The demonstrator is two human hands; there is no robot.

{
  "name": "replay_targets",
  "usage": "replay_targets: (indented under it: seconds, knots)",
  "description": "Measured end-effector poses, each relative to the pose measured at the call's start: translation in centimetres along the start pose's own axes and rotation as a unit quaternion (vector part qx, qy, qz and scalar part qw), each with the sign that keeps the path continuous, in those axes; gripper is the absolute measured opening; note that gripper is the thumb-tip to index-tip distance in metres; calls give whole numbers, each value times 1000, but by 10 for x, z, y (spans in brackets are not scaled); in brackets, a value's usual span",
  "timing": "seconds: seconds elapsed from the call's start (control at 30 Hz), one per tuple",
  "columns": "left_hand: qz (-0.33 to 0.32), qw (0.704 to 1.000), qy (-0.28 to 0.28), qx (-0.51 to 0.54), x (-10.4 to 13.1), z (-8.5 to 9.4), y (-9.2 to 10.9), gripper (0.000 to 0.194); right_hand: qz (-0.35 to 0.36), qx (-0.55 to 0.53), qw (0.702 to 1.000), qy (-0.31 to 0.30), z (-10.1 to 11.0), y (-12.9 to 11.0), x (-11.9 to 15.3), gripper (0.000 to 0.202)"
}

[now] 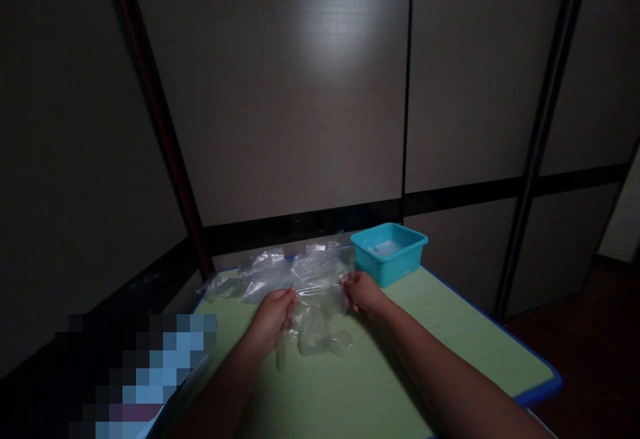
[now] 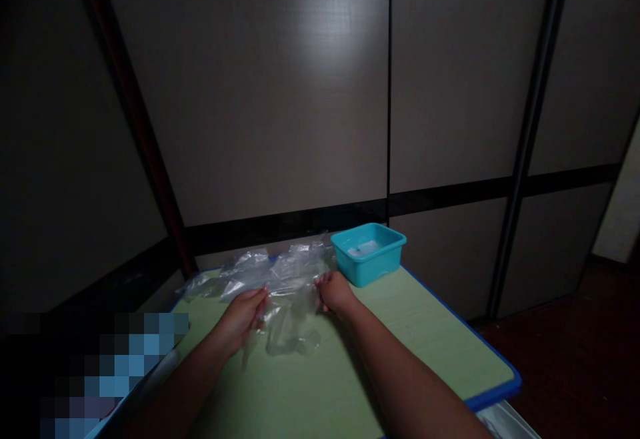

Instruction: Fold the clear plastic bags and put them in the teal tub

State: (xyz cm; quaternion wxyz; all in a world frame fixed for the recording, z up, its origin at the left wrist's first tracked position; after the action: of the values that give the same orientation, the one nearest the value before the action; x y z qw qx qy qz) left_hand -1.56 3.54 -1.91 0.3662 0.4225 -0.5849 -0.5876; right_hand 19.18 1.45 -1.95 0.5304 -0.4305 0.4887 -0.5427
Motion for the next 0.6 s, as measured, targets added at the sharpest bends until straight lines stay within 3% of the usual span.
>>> replay_targets:
  seconds: [0.3,0.43,0.5,0.6]
  knots:
    - [-56,980,52,-182,-1,10,1,20,-10,118,992,54,10,11,-7,11]
    - [-160,942,84,-282,8,3,18,21,0,159,986,56,12,16,-7,13]
    - [-184,932,60,-307,11,-4,25,17,7,175,983,56,13,16,-8,14]
    - [-166,934,-53,-313,14,-16,25,14,18,185,982,46,14,15,-7,15]
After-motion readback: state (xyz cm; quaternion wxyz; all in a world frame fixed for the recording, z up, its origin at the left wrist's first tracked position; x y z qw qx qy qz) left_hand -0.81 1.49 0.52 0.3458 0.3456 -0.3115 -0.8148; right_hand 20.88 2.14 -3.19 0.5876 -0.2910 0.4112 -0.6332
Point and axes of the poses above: each hand's wrist, its own x-axis away from the middle knuckle, its own z-axis out of the back of the hand, y = z × x, the point moved 2 cm from there along -x, towards the middle knuckle, and after that the axes turned 7 degrees about -y, right-handed, at the moved point
